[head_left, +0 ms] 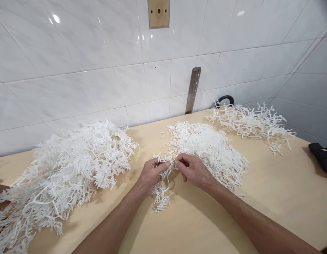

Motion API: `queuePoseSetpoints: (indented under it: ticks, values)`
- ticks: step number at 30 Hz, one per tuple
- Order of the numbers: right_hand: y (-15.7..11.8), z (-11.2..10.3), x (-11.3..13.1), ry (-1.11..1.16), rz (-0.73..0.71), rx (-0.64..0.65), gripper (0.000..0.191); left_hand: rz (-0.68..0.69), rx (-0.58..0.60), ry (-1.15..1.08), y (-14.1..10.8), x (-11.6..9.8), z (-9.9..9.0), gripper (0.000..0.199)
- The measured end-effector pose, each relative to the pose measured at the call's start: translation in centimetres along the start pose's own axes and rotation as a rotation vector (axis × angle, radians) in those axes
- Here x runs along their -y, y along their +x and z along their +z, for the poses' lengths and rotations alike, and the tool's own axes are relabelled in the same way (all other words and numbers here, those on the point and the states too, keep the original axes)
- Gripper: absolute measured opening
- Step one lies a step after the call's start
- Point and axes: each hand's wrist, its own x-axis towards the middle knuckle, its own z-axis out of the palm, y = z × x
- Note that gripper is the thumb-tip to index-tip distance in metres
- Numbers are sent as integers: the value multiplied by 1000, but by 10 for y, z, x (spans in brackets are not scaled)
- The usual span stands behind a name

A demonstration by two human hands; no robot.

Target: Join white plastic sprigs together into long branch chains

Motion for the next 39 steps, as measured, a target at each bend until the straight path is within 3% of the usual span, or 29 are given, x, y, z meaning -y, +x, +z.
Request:
queuePoseSetpoints:
  ticks: [14, 22, 29, 34, 39]
  values:
    - [0, 2, -4, -6, -16, 49, 17, 22, -107, 83, 5, 9, -4, 40]
    - [1, 10, -9, -549, -368, -166, 17, 28, -153, 238, 5, 11, 0, 30]
    - [3, 21, -5, -530, -218, -248, 13, 66, -231, 245, 2, 8, 5, 25]
    - [10, 3, -15, -640, -297, -375, 15, 53, -207, 194, 0, 9, 4, 33]
    - [15, -22, -16, -475, -230, -479, 15, -35, -154, 25, 2, 7, 2, 39]
